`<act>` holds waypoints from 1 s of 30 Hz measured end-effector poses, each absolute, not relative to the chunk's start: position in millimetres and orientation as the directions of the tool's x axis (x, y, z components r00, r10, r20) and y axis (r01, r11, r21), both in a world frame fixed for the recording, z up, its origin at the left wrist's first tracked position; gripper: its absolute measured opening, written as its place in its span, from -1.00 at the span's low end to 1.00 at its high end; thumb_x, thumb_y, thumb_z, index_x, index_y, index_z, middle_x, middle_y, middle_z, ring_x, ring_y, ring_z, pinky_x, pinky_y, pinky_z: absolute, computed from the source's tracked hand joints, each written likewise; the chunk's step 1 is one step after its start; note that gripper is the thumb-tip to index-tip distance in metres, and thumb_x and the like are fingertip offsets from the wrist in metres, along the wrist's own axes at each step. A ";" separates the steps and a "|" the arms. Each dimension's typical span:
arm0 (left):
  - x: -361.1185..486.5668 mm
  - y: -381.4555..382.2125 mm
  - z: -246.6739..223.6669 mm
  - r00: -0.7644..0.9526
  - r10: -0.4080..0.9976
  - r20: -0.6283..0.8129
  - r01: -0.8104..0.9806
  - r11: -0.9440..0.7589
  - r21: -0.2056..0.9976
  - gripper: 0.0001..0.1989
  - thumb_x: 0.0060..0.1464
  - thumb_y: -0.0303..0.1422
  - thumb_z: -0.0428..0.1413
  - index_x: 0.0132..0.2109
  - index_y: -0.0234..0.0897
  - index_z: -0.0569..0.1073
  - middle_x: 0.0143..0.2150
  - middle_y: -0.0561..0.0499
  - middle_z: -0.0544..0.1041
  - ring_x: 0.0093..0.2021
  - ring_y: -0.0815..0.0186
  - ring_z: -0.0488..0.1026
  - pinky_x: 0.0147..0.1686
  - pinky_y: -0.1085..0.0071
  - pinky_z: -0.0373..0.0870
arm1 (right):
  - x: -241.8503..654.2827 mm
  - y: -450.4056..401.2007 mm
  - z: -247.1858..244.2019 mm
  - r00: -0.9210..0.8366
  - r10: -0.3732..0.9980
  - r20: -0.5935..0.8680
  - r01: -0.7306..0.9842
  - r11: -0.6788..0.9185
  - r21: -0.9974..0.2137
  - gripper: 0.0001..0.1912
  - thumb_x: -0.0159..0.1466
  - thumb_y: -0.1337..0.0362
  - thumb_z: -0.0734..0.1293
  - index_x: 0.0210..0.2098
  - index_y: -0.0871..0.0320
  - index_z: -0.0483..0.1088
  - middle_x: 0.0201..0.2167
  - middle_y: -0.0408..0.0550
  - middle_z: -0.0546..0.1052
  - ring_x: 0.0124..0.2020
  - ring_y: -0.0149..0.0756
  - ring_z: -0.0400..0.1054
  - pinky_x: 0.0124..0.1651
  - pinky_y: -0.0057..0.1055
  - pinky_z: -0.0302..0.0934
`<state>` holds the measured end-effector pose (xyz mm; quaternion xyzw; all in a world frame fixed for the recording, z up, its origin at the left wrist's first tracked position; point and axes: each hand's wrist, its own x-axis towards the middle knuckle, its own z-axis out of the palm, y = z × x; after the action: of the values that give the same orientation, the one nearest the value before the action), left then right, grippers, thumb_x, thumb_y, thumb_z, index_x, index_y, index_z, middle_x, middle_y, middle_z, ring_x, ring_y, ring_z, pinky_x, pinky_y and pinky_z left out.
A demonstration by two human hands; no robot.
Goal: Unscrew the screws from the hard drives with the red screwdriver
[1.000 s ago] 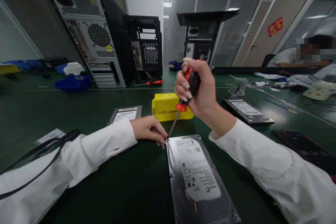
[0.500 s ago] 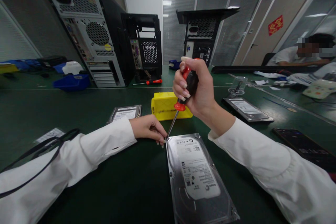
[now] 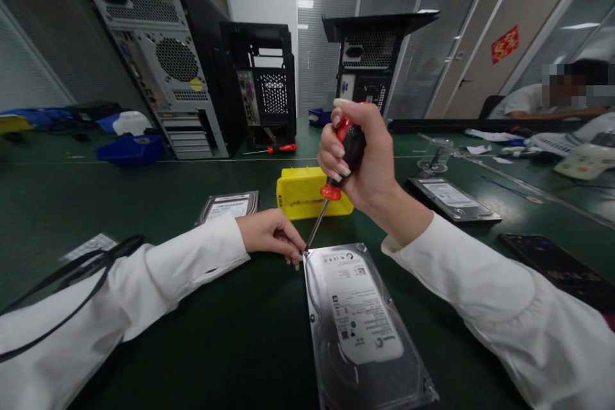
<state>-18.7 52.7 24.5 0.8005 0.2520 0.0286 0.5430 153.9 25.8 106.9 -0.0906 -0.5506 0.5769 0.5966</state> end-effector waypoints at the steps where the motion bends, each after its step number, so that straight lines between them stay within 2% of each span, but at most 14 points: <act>1: -18.5 52.6 24.6 0.871 0.434 -0.228 0.373 -0.284 0.883 -0.78 0.01 -0.45 0.18 -0.14 -0.32 0.56 -0.34 -0.01 0.62 -0.34 0.35 0.55 -0.29 0.57 0.45 | 153.4 25.7 106.6 -0.276 0.792 0.545 -0.589 0.309 -0.747 -0.57 0.16 -0.07 0.23 -0.56 0.14 0.11 -0.77 -0.31 0.12 -0.81 -0.58 -0.12 -0.77 -0.57 -0.19; 7: -19.6 54.0 23.1 0.879 0.422 -0.221 0.362 -0.292 0.885 -0.77 0.02 -0.40 0.18 -0.12 -0.30 0.55 -0.33 -0.01 0.62 -0.33 0.34 0.55 -0.28 0.54 0.46 | 151.1 25.7 106.1 -0.296 0.781 0.550 -0.579 0.311 -0.754 -0.59 0.16 -0.04 0.25 -0.55 0.14 0.10 -0.77 -0.31 0.15 -0.81 -0.56 -0.09 -0.77 -0.56 -0.19; 10: -19.9 54.0 23.1 0.880 0.422 -0.217 0.361 -0.297 0.884 -0.77 0.03 -0.39 0.18 -0.13 -0.31 0.55 -0.33 -0.02 0.62 -0.34 0.33 0.55 -0.28 0.54 0.46 | 150.7 25.2 106.4 -0.342 0.766 0.544 -0.554 0.304 -0.775 -0.65 0.17 0.05 0.27 -0.52 0.13 0.10 -0.73 -0.30 0.16 -0.78 -0.56 -0.04 -0.71 -0.57 -0.14; 13: -18.9 52.7 24.3 0.880 0.424 -0.215 0.360 -0.301 0.883 -0.78 0.03 -0.39 0.18 -0.13 -0.33 0.56 -0.33 -0.04 0.62 -0.34 0.33 0.55 -0.28 0.53 0.46 | 150.9 25.0 105.7 -0.395 0.719 0.572 -0.558 0.306 -0.771 -0.71 0.23 0.05 0.18 -0.45 0.14 0.16 -0.67 -0.26 0.21 -0.72 -0.55 0.06 -0.62 -0.56 -0.04; 17: -17.3 51.4 24.9 0.878 0.430 -0.210 0.357 -0.296 0.886 -0.80 0.03 -0.45 0.16 -0.16 -0.37 0.56 -0.34 -0.05 0.61 -0.35 0.35 0.54 -0.29 0.56 0.45 | 151.2 25.6 103.7 -0.442 0.649 0.619 -0.572 0.327 -0.752 -0.65 0.30 0.02 0.04 -0.27 0.16 0.24 -0.55 -0.17 0.28 -0.59 -0.50 0.19 -0.47 -0.50 0.14; 22: -19.1 53.8 21.4 0.880 0.428 -0.208 0.343 -0.267 0.900 -0.79 0.02 -0.49 0.16 -0.15 -0.39 0.55 -0.33 -0.05 0.61 -0.33 0.36 0.54 -0.28 0.58 0.45 | 150.9 26.3 103.1 -0.439 0.690 0.575 -0.525 0.322 -0.788 -0.77 0.29 0.12 0.13 -0.26 0.14 0.27 -0.45 -0.18 0.31 -0.52 -0.50 0.27 -0.39 -0.50 0.23; 27: -20.0 54.1 19.6 0.880 0.425 -0.211 0.333 -0.235 0.913 -0.81 0.02 -0.47 0.18 -0.17 -0.40 0.56 -0.34 -0.05 0.61 -0.37 0.40 0.53 -0.31 0.62 0.44 | 151.4 27.9 103.5 -0.417 0.690 0.591 -0.561 0.316 -0.765 -0.88 0.25 0.23 0.21 -0.29 0.16 0.22 -0.34 -0.15 0.38 -0.45 -0.47 0.35 -0.33 -0.45 0.31; 30: -18.6 53.4 20.1 0.879 0.427 -0.212 0.329 -0.220 0.918 -0.83 0.00 -0.46 0.20 -0.21 -0.40 0.57 -0.35 -0.05 0.61 -0.37 0.41 0.53 -0.31 0.63 0.44 | 151.2 30.1 102.3 -0.436 0.660 0.612 -0.564 0.330 -0.757 -0.86 0.25 0.23 0.23 -0.29 0.15 0.17 -0.40 -0.17 0.39 -0.51 -0.48 0.33 -0.42 -0.49 0.27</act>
<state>-18.6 53.4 20.1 0.7799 0.2425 0.0428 0.5754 151.2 30.1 102.3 -0.0387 -0.6200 0.5776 0.5296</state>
